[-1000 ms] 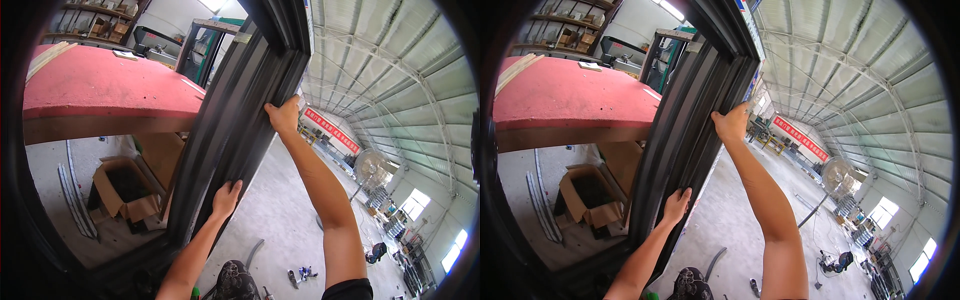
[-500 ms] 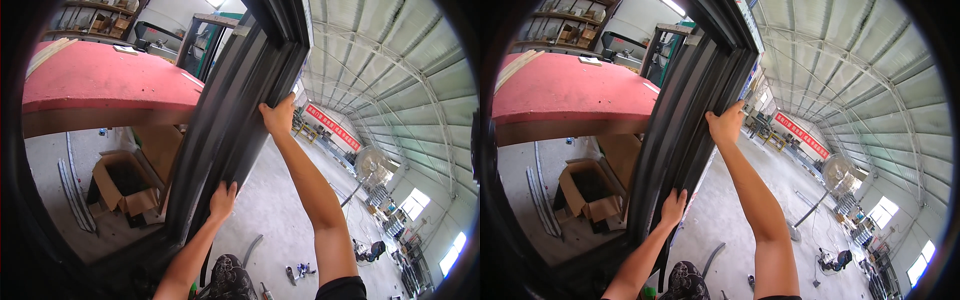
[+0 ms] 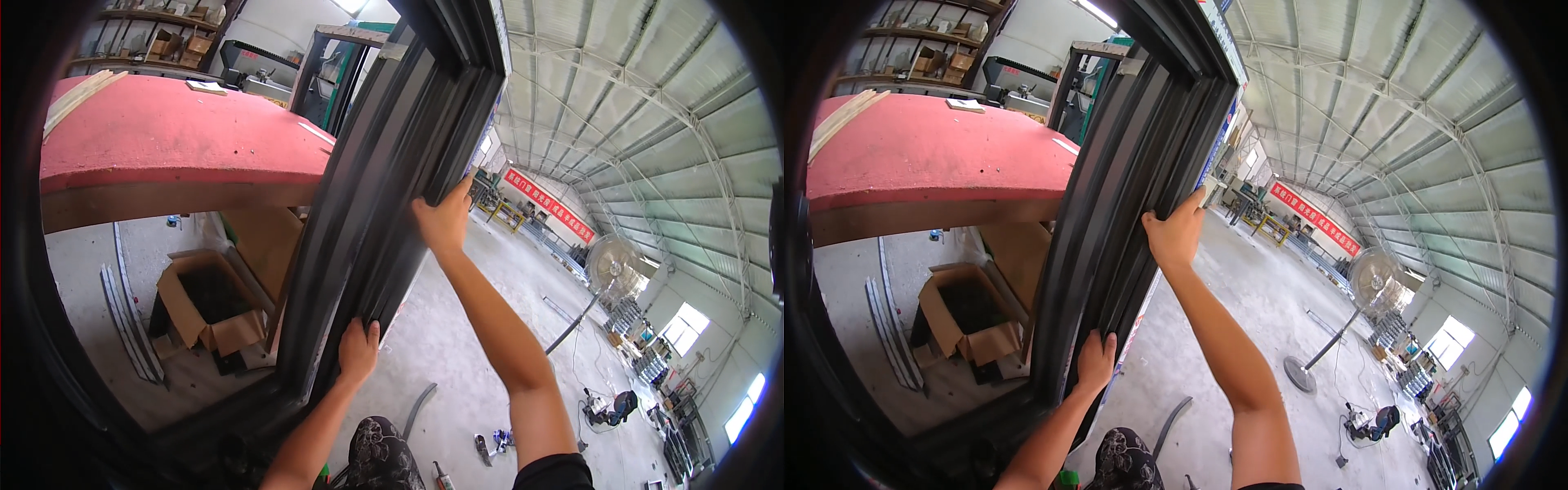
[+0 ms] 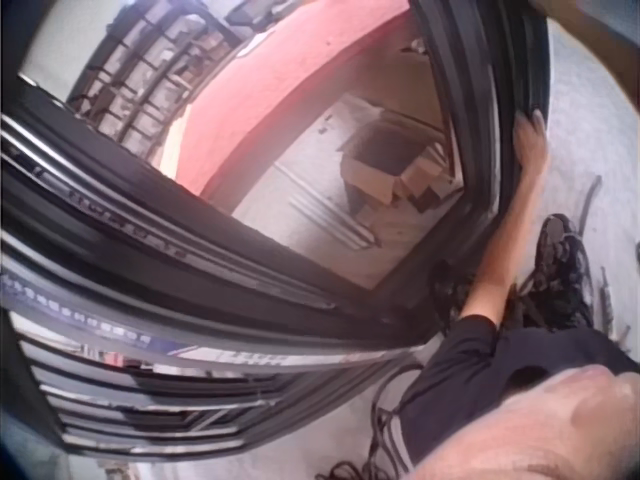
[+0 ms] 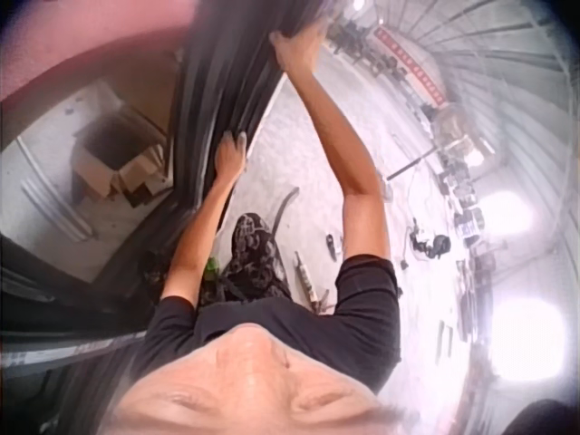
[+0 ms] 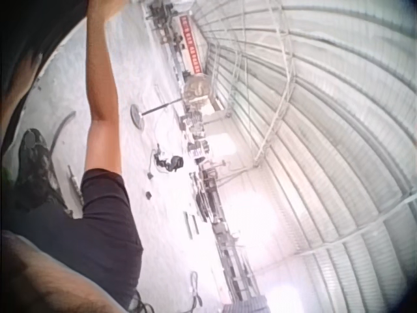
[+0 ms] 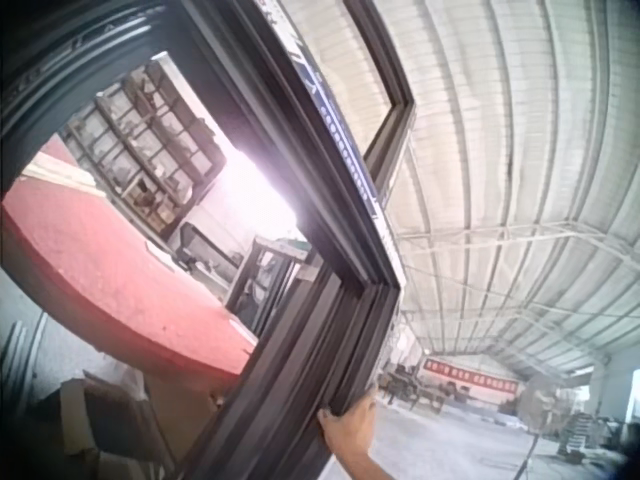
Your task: The person applies sealant to the corner of a metal window frame using a sealant gun. They then press a rubber seal into the frame's track, moving along the perimeter, and use scissors to cut the seal to the required length.
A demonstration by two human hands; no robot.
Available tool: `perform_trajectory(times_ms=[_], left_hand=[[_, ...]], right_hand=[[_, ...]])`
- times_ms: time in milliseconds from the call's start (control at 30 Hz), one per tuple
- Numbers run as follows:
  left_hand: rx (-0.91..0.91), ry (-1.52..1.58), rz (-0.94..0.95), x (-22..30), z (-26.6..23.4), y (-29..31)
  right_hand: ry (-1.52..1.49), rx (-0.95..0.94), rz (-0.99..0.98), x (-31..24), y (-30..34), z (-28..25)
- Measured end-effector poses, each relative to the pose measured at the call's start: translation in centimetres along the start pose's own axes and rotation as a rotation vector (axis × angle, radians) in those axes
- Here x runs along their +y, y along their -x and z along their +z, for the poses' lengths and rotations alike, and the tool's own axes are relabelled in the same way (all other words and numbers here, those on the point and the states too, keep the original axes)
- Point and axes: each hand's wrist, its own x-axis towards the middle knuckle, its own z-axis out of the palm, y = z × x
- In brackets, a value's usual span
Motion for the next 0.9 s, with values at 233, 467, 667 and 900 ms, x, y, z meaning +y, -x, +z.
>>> perform_trajectory(times_ms=[233,467,667,900], left_hand=[[0.039,-0.022,0.050,0.8,0.8,0.8],[0.034,-0.109,0.118,0.0,1.5,2.1],[0.014,-0.176,0.134,0.0,0.7,2.9],[-0.001,-0.213,0.124,0.8,0.7,2.7]], right_hand=[[-0.018,-0.013,0.058,-0.7,0.1,-0.4],[-0.033,0.025,0.071,-0.1,2.1,0.2],[-0.048,-0.041,0.047,1.2,4.8,0.4],[-0.048,-0.009,0.075,1.0,5.2,1.1]])
